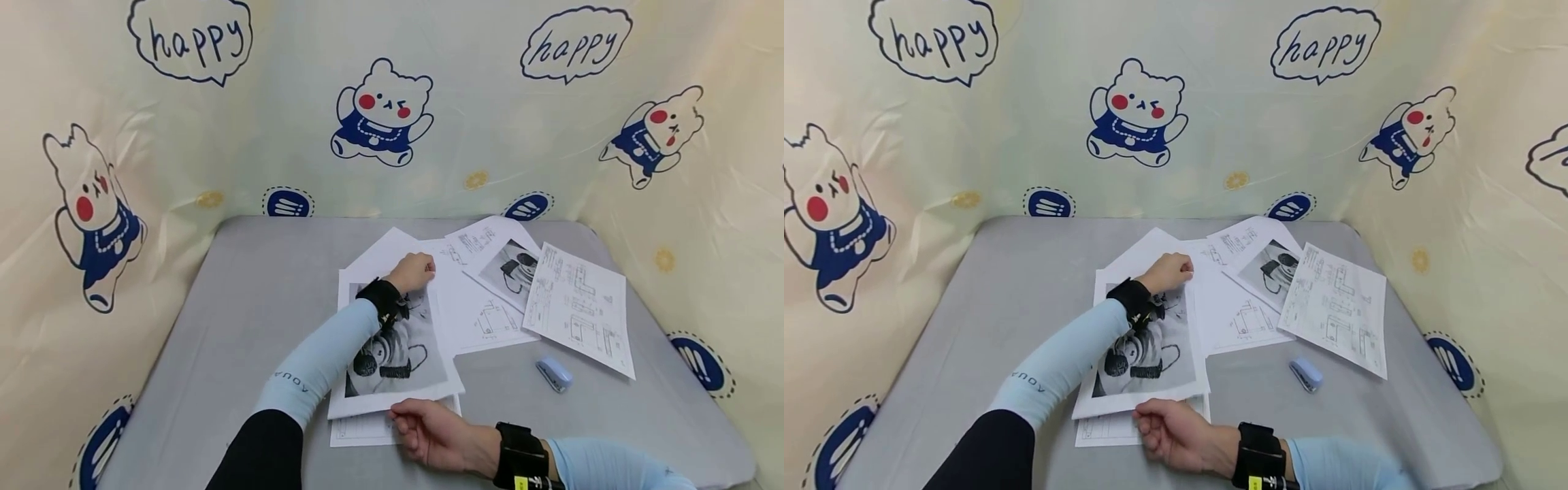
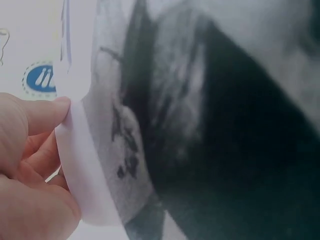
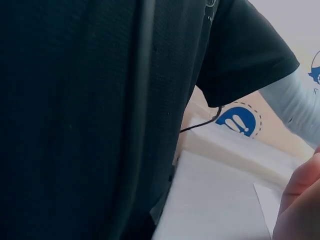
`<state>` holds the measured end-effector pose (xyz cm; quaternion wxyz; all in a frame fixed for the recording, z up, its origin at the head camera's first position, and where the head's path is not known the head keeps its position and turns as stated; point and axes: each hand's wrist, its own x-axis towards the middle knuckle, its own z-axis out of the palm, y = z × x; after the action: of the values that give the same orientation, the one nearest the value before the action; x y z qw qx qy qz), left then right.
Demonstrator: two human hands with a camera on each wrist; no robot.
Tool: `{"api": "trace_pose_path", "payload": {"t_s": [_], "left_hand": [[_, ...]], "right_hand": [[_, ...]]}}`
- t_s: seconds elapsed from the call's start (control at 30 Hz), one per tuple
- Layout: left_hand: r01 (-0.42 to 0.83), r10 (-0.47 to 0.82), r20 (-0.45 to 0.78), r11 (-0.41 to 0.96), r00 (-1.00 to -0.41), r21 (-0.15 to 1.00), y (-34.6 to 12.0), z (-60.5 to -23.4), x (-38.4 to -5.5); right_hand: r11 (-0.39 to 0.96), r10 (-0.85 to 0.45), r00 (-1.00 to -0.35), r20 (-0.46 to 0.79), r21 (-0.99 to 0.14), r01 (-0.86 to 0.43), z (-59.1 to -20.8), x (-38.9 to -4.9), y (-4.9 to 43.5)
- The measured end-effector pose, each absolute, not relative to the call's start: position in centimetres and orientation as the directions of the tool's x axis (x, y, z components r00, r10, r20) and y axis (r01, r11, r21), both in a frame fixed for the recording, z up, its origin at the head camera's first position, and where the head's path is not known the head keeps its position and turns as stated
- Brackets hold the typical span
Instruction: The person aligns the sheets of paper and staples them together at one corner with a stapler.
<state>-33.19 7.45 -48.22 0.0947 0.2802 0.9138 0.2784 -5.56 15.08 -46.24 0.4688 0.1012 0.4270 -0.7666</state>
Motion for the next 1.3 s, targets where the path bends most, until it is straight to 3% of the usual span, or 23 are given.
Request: {"api": "trace_pose_path", "payload": {"t_s": [0.17,0.4,0.53,0.63,0.83,0.93,1.0,1.1,1.2,1.3], "left_hand": [[0.483,0.572,-0.020,0.710,-0.820,0.513,8.1,-48.3,-32.2],[0.415,0.462,-0.109,0.860,-0.880,0.297,8.7,-48.3,-31.2],[0.398,0.447,-0.124,0.870,-0.886,0.290,8.7,-48.1,-30.9],[0.412,0.467,-0.119,0.854,-0.876,0.319,8.4,-48.0,-30.9],[0.446,0.510,-0.089,0.814,-0.856,0.373,7.7,-48.2,-30.9],[0.457,0.526,-0.090,0.800,-0.845,0.389,7.4,-47.8,-30.7],[0.473,0.544,-0.087,0.789,-0.835,0.392,7.2,-47.3,-30.6],[0.486,0.561,-0.080,0.772,-0.824,0.410,6.8,-46.2,-30.4],[0.479,0.547,-0.047,0.768,-0.836,0.425,6.2,-44.7,-30.6],[0.453,0.510,-0.006,0.769,-0.860,0.452,5.0,-42.9,-31.3]], "right_hand": [[-0.189,-0.658,-0.481,-0.580,-0.492,0.850,-46.4,-5.3,15.2],[-0.089,-0.803,-0.290,-0.521,-0.377,0.922,-46.6,-5.1,15.5],[-0.042,-0.874,-0.216,-0.436,-0.374,0.927,-46.4,-4.9,15.4],[-0.031,-0.892,-0.206,-0.403,-0.399,0.916,-46.0,-5.0,15.2],[-0.026,-0.849,-0.280,-0.448,-0.494,0.869,-45.2,-6.6,15.0],[-0.050,-0.840,-0.351,-0.414,-0.584,0.810,-44.4,-8.3,15.4],[-0.098,-0.826,-0.437,-0.355,-0.674,0.732,-43.7,-10.2,16.1],[-0.207,-0.729,-0.624,-0.281,-0.779,0.592,-42.2,-13.8,17.5],[-0.305,-0.522,-0.812,-0.261,-0.832,0.464,-40.6,-18.5,19.4],[-0.356,-0.295,-0.919,-0.262,-0.863,0.360,-39.7,-23.2,21.6]]}}
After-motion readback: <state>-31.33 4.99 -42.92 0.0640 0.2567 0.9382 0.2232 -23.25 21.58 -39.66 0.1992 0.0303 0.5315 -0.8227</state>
